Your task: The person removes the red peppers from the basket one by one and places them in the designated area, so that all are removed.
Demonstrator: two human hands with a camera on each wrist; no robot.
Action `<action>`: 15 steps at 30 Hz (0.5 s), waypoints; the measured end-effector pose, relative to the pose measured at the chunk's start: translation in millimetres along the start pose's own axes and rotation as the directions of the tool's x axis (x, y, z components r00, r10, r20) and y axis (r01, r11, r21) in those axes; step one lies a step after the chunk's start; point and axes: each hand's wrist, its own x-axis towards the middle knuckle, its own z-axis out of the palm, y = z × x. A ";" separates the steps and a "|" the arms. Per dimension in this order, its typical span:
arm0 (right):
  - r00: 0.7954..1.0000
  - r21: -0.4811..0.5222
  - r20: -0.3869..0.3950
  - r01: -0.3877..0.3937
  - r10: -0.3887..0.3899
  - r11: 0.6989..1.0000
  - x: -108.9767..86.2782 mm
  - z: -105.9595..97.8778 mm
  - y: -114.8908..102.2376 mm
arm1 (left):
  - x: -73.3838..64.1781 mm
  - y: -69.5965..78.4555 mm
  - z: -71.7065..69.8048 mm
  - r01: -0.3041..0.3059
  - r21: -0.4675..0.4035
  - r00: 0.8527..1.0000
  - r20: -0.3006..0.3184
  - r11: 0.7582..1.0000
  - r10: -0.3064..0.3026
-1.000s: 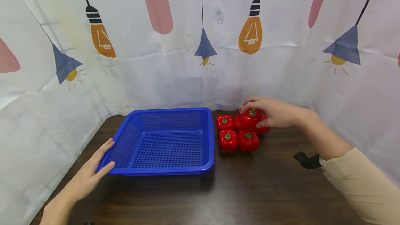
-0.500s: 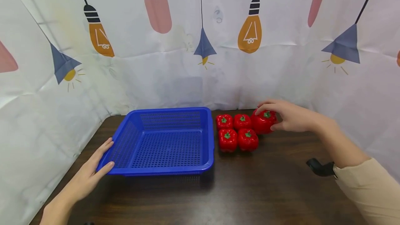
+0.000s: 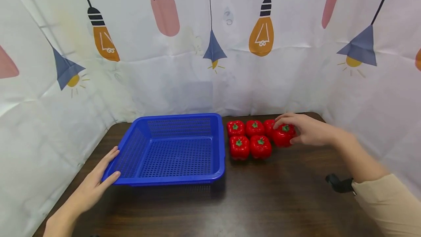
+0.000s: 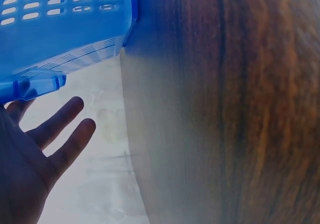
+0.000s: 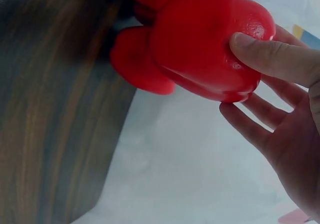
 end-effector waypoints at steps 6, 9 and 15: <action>0.999 0.006 -0.013 0.030 -0.029 1.000 -3.0 14.4 9.1 | 0.1 -0.7 -0.4 0.002 0.002 1.000 0.001 1.000 -0.002; 0.999 0.006 -0.018 0.047 -0.047 0.999 -4.1 20.6 12.3 | 0.7 -0.6 -0.5 0.003 0.002 1.000 0.002 1.000 -0.003; 1.000 0.031 -0.013 0.021 -0.020 0.999 -6.0 29.3 16.1 | -0.2 -1.2 -0.3 0.001 -0.002 1.000 -0.002 1.000 -0.001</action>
